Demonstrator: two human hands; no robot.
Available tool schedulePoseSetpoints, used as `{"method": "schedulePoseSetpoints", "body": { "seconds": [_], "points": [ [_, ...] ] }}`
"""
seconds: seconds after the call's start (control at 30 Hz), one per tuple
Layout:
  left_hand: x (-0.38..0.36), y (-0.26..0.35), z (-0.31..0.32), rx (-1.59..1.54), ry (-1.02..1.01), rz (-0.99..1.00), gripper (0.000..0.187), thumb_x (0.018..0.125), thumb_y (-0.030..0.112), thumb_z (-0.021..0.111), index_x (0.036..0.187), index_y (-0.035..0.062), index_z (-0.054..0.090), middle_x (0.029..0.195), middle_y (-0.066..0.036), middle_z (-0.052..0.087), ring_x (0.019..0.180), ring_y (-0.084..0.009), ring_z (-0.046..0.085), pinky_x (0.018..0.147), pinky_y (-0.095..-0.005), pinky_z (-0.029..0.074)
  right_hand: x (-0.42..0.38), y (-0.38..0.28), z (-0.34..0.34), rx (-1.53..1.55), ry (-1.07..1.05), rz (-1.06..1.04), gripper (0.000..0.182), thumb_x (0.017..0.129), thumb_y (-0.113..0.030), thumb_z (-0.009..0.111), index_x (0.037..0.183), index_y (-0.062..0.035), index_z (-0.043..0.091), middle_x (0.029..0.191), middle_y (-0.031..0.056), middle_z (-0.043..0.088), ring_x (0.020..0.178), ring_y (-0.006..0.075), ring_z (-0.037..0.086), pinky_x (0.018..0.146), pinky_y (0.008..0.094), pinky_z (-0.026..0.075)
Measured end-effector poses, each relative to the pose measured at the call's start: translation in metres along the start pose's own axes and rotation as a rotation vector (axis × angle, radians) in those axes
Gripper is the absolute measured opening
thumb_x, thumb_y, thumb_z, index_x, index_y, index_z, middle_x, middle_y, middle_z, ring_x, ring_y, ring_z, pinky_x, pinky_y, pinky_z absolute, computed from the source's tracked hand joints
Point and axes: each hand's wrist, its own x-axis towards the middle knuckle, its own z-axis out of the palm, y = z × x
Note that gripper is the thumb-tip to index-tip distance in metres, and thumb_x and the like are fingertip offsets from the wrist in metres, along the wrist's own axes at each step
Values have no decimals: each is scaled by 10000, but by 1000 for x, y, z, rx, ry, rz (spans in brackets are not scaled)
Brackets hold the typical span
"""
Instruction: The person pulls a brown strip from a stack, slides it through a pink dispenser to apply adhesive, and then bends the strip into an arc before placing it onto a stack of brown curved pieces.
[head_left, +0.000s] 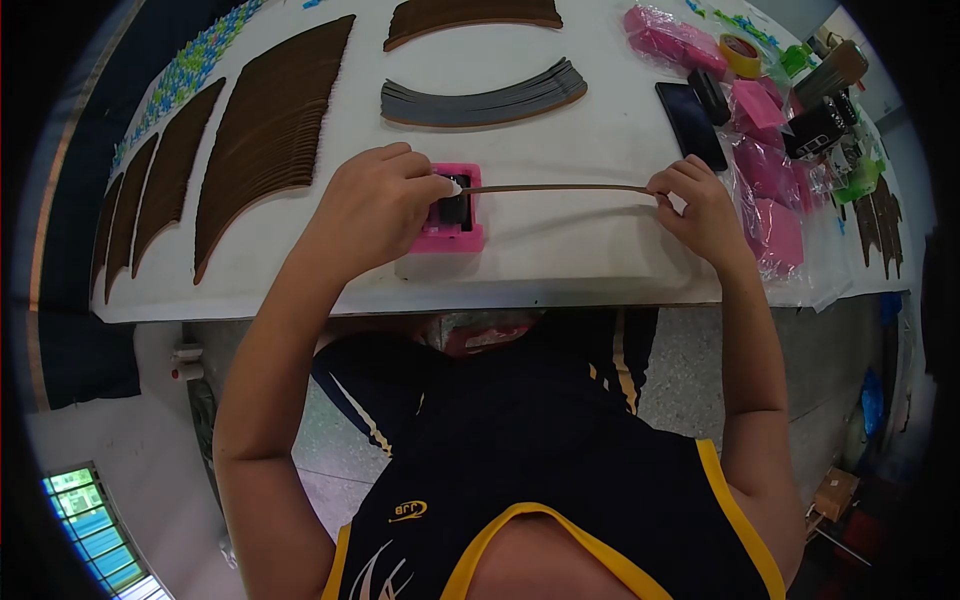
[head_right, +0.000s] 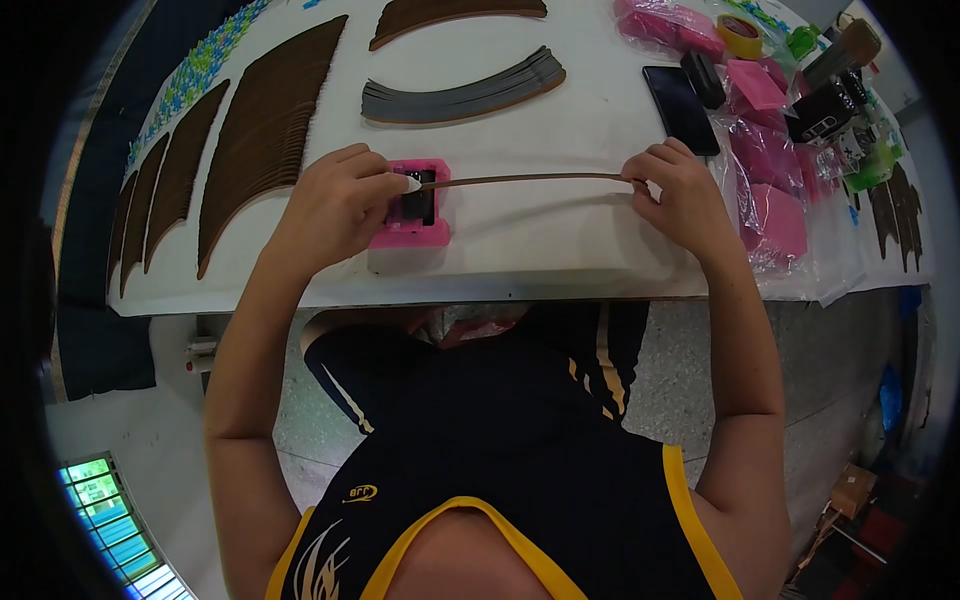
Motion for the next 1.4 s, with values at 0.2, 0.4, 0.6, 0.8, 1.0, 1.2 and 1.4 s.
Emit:
{"method": "schedulePoseSetpoints", "body": {
  "seconds": [0.2, 0.4, 0.6, 0.8, 1.0, 1.2, 1.4],
  "points": [
    [2, 0, 5, -81, 30, -2, 212, 740, -38, 741, 936, 36, 767, 822, -101, 682, 810, -293, 660, 725, -409, 550, 2, 0, -11, -36, 31, 23, 174, 750, 54, 715, 891, -47, 688, 837, 68, 671, 834, 264, 612, 757, 388, 529],
    [12, 8, 17, -162, 71, -75, 214, 774, -23, 728, 962, 75, 757, 799, -81, 694, 830, -294, 670, 738, -409, 556, 25, 1, -56, -185, 114, -50, 183, 778, 46, 709, 939, -40, 701, 890, 69, 664, 856, 278, 623, 766, 397, 534],
    [21, 17, 19, -318, 59, -214, 206, 804, -29, 724, 979, 65, 667, 813, -70, 705, 842, -282, 667, 720, -411, 539, 71, -15, -106, -405, 291, -287, 181, 825, 32, 683, 990, -42, 686, 919, 71, 647, 893, 223, 628, 829, 359, 521],
    [32, 25, 27, -526, 68, -284, 194, 872, -2, 731, 1040, 51, 649, 844, -59, 723, 852, -219, 670, 717, -373, 534, 96, -24, -127, -403, 227, -301, 204, 859, 50, 684, 1053, -10, 706, 1023, 66, 683, 1005, 220, 648, 895, 353, 526],
    [17, -8, -10, -1498, -30, -530, 111, 954, 3, 666, 1050, 57, 660, 886, 16, 683, 874, -76, 611, 724, -292, 491, 113, 2, -145, -200, 51, -119, 161, 905, 54, 625, 1051, 1, 665, 974, 40, 622, 966, 160, 618, 882, 317, 503],
    [-7, -27, -34, -1786, 63, -570, 151, 927, 1, 638, 1048, 82, 677, 940, 25, 670, 804, -71, 581, 723, -250, 439, 97, -3, -123, 367, -120, 164, 191, 874, 10, 579, 1052, -37, 628, 957, -21, 549, 879, 73, 506, 805, 242, 428],
    [-20, -36, -37, -1848, 31, -568, 156, 882, 22, 625, 1026, 78, 603, 903, -48, 656, 776, -137, 559, 740, -290, 426, 95, -13, -113, 562, -148, 256, 173, 822, 6, 554, 980, -54, 593, 939, -33, 522, 859, 68, 476, 774, 227, 392]
  ]
}}
